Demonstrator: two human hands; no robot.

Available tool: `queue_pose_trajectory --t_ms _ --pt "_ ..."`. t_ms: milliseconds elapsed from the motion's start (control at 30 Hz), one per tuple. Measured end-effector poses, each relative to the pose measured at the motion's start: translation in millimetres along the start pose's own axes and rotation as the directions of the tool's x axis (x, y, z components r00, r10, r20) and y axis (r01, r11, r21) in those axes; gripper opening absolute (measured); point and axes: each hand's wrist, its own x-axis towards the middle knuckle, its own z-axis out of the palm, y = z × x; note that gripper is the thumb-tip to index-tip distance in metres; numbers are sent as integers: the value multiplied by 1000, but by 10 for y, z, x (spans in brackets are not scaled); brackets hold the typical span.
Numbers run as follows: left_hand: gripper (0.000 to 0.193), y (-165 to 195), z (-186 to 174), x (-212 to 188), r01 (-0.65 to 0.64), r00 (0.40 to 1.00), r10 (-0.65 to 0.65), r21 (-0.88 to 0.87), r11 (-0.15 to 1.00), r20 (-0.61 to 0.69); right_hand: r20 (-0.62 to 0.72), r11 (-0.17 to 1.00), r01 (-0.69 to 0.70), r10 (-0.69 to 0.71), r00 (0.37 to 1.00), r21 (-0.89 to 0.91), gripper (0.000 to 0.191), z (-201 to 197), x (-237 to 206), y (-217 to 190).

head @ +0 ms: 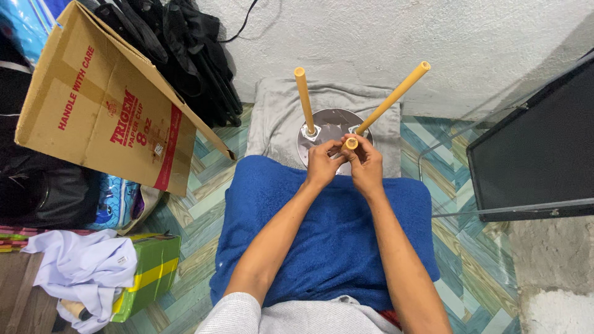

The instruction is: The person sits on the floor with a small round stool across their lap, flips the stool upside down, and unscrews its wooden legs from the metal mounting brackets by hand. They then work at loosening a leg fitting with their fingers.

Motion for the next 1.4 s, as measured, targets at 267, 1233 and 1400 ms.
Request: queue_pose_trajectory --t_ms 267,1233,1400 --pt "29 21 -8 -10 -35 999 35 26 999 -11 20 998 13 -14 1000 57 41 -3 -27 -8" --pt "40 124 -176 -15 -41 970 36 16 999 239 -187 992 123 -125 974 -21 36 86 -180 80" --pt "33 24 -136 -2 -63 983 57 28 998 173 -120 998 65 -64 991 0 35 68 -183 53"
